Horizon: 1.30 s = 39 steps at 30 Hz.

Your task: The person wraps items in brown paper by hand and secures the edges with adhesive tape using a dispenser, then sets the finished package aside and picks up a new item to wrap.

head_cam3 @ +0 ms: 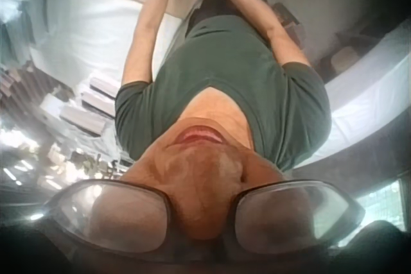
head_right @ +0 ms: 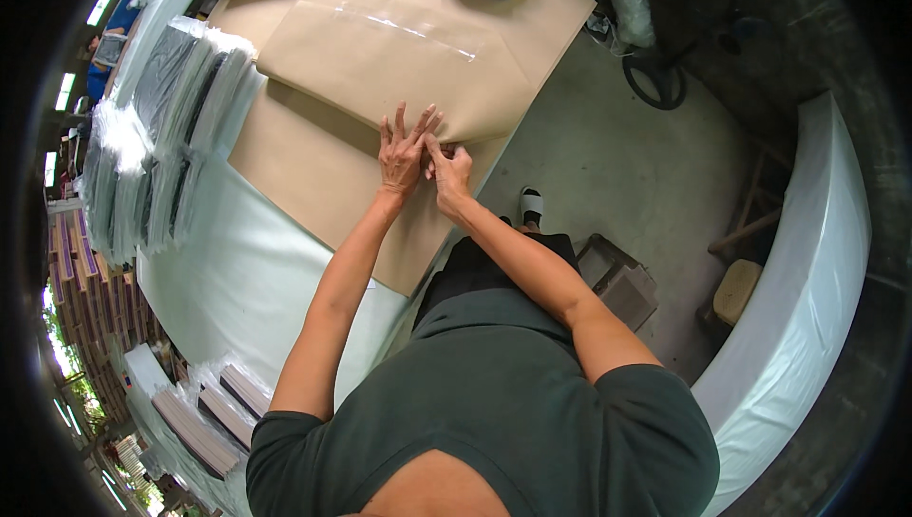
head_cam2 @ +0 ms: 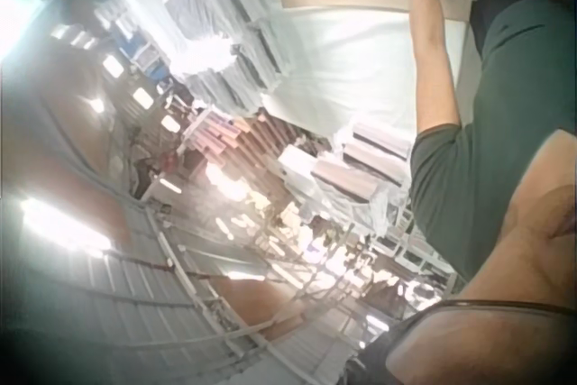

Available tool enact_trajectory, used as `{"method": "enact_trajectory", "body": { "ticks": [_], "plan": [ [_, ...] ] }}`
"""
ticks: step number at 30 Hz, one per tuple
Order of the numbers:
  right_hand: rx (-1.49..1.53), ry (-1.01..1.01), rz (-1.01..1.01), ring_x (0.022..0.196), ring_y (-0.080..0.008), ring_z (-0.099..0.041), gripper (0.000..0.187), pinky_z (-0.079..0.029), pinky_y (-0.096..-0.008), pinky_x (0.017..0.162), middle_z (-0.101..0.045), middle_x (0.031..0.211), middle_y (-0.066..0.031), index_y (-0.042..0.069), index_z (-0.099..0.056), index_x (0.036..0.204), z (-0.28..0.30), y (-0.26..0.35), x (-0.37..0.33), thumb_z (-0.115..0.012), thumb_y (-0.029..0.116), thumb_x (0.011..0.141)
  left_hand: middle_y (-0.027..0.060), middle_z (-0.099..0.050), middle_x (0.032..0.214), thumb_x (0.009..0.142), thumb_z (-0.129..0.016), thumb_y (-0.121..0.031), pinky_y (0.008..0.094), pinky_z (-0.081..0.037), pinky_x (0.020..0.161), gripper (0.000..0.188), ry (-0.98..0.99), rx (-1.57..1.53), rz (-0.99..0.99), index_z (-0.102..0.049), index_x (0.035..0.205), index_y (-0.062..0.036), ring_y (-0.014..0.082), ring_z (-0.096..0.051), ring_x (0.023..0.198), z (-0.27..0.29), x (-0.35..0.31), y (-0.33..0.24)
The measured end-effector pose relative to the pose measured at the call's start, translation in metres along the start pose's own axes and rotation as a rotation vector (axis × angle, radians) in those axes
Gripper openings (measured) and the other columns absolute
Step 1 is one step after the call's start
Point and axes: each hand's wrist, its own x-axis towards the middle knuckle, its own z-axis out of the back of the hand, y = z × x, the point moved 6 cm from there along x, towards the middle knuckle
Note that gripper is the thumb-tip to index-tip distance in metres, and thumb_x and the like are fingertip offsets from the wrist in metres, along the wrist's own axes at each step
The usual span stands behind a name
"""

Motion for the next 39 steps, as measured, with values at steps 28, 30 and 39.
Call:
{"method": "enact_trajectory", "body": {
  "ticks": [28, 30, 39],
  "plan": [
    [-0.692, 0.073, 0.253, 0.063, -0.0099, -0.062, 0.039, -0.048, -0.0256, 0.056, -0.066, 0.076, -0.0039, 0.002, -0.068, 0.089, 0.131, 0.215, 0.131, -0.057, 0.039, 0.094, -0.0116, -0.026, 0.154, 0.102, -0.026, -0.043, 0.055, -0.011, 0.115, 0.045, 0.473, -0.03, 0.004, -0.036, 0.145, -0.0345, 0.0254, -0.016, 0.145, -0.006, 0.033, 0.002],
    [-0.793, 0.161, 0.117, 0.068, -0.0122, -0.065, 0.05, -0.049, -0.0278, 0.059, -0.068, 0.079, -0.0047, 0.001, -0.068, 0.091, 0.102, 0.203, 0.173, -0.055, 0.049, 0.093, -0.0114, -0.028, 0.154, 0.102, -0.024, -0.045, 0.0574, -0.011, 0.114, 0.045, 0.413, -0.125, 0.149, -0.039, 0.144, -0.0361, 0.0264, -0.015, 0.145, -0.017, 0.062, 0.002],
    [-1.185, 0.361, 0.277, 0.071, -0.0354, -0.067, 0.042, -0.05, -0.0453, 0.067, -0.065, 0.074, -0.0252, -0.008, -0.064, 0.076, 0.01, 0.186, 0.205, -0.061, 0.033, 0.086, -0.0148, -0.033, 0.151, 0.098, -0.036, -0.048, 0.0581, -0.014, 0.114, 0.038, 0.259, 0.045, 0.384, -0.045, 0.135, -0.0485, 0.0269, -0.023, 0.143, -0.038, 0.105, -0.008]
  ]
}}
